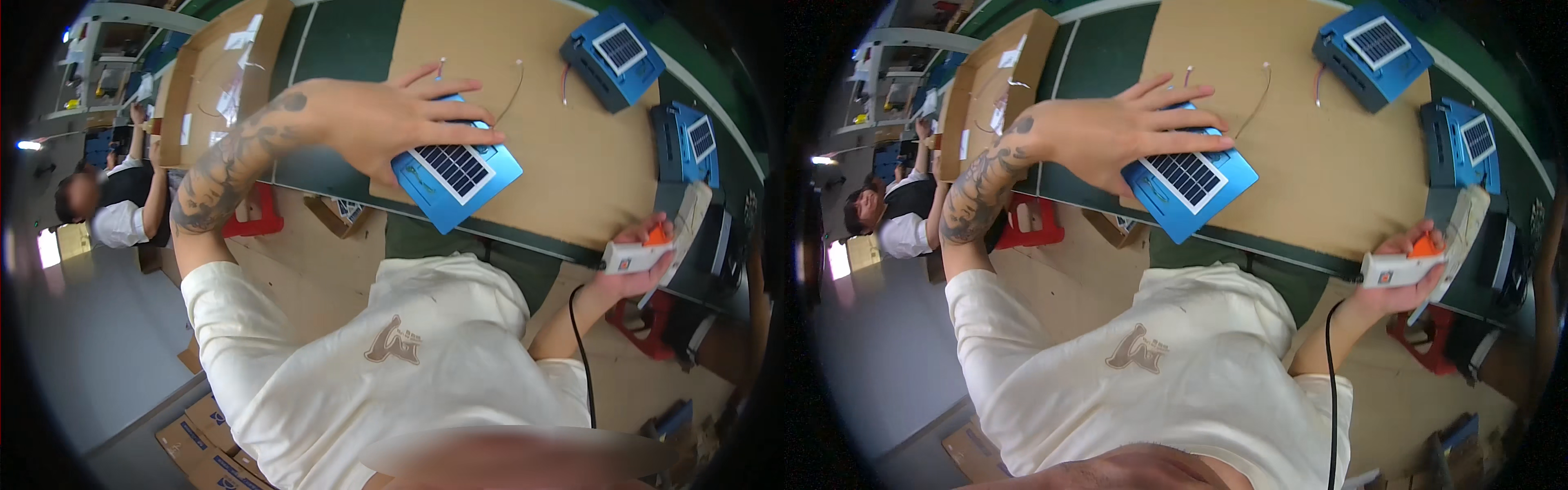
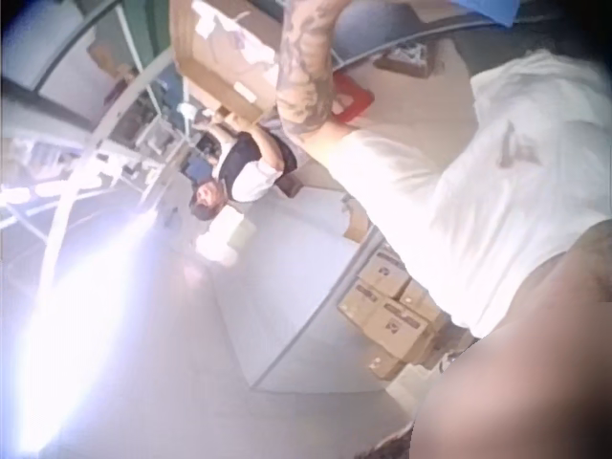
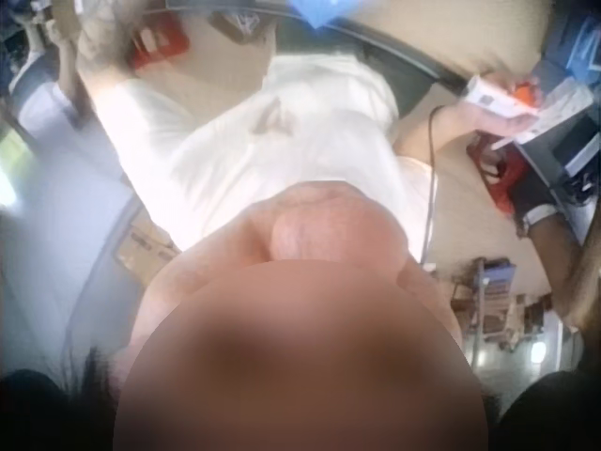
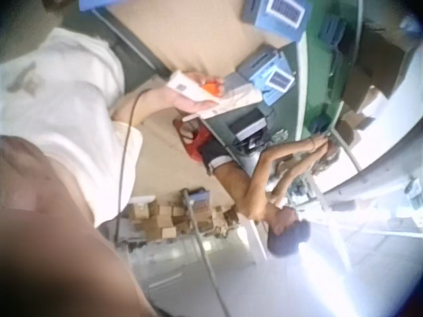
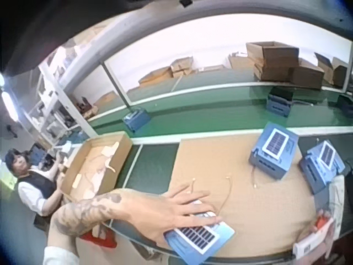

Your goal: Using a glue gun to assemble electronic solar-powered lamps on a production line.

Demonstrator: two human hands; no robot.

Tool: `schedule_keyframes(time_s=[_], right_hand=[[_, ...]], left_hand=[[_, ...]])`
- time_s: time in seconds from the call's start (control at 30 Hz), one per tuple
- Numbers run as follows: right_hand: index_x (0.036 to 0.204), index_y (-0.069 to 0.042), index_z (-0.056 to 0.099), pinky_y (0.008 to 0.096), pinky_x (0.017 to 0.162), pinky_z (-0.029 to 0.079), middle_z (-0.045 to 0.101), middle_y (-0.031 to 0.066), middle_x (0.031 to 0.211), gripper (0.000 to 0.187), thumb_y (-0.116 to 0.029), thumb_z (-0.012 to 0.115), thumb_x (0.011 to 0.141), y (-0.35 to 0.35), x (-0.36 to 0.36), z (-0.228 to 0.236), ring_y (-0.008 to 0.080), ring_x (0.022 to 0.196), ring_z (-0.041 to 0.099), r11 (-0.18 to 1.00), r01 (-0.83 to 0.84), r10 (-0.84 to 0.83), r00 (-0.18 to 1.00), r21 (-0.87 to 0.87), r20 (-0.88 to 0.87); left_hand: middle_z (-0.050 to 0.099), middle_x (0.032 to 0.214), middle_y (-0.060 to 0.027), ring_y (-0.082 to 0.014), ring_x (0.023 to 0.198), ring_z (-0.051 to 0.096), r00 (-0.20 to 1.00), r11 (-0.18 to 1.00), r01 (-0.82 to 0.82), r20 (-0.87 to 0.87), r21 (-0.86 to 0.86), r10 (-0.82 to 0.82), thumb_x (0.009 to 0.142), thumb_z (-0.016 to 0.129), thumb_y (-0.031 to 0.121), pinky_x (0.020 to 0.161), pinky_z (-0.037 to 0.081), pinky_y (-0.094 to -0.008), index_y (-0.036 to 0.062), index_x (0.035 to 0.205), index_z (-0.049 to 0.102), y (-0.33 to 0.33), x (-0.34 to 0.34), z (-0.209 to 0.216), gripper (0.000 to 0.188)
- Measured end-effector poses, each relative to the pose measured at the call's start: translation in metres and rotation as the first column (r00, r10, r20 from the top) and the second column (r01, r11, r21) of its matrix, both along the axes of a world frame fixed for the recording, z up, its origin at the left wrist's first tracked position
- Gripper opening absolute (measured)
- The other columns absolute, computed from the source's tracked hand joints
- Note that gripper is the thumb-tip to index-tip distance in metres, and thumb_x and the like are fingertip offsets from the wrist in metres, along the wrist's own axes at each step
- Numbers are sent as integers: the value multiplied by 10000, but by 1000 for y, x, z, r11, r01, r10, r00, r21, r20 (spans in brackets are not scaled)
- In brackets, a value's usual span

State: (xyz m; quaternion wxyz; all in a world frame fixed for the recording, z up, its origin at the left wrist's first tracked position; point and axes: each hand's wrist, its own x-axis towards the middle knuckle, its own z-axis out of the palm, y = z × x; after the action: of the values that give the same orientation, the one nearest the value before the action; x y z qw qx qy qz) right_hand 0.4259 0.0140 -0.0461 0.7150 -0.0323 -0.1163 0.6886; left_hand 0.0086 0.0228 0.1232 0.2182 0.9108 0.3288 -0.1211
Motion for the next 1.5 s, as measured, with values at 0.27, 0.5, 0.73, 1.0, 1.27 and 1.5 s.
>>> schedule_keyframes(time_s=[0.27,0.5,0.73,1.0,1.27,1.5], right_hand=[[1124,10,525,370,892,517,537,129,1158,241,-168,560,965,-5,-3,9,322,1284,490,999,32,-30,999,-42,40],[1135,36,530,371,908,514,534,153,1155,276,-184,564,971,-5,2,6,343,1278,490,996,70,-67,996,-46,58],[1129,46,531,368,909,513,534,161,1158,281,-179,570,966,-3,1,6,350,1276,492,995,85,-78,991,-56,109],[1131,41,531,377,915,506,541,160,1156,278,-168,582,956,-3,0,8,346,1270,496,997,62,-59,997,-56,58],[1135,23,524,368,908,496,534,152,1161,272,-173,578,955,-3,5,4,345,1279,484,999,29,-28,999,-36,37],[1147,-5,535,414,926,427,538,157,1177,361,-297,586,942,-12,11,7,360,1256,474,999,-19,9,971,39,238]], left_hand=[[306,1600,-148,-401,1478,252,959,994,10,280,112,-41,747,771,54,1185,254,-548,170,1489,462,4,-31,-5,812],[592,1351,-113,-328,1279,541,939,919,-235,319,317,130,837,693,5,1053,459,-427,121,1298,635,-42,-6,-13,479],[581,1379,-104,-335,1261,553,978,891,-61,207,449,-37,814,691,26,1063,463,-435,111,1322,604,-28,-9,-24,523],[581,1386,-83,-295,1260,561,998,842,-2,52,539,-31,791,697,64,1025,508,-393,81,1345,582,-33,-24,-29,567],[695,1192,-106,-283,1085,665,947,648,-272,316,712,51,722,714,-6,892,549,-351,29,1230,660,-59,-24,-65,512],[716,992,-77,-232,839,670,686,557,-637,721,533,95,747,780,-2,730,534,-317,60,1104,715,-54,-3,-86,368]])
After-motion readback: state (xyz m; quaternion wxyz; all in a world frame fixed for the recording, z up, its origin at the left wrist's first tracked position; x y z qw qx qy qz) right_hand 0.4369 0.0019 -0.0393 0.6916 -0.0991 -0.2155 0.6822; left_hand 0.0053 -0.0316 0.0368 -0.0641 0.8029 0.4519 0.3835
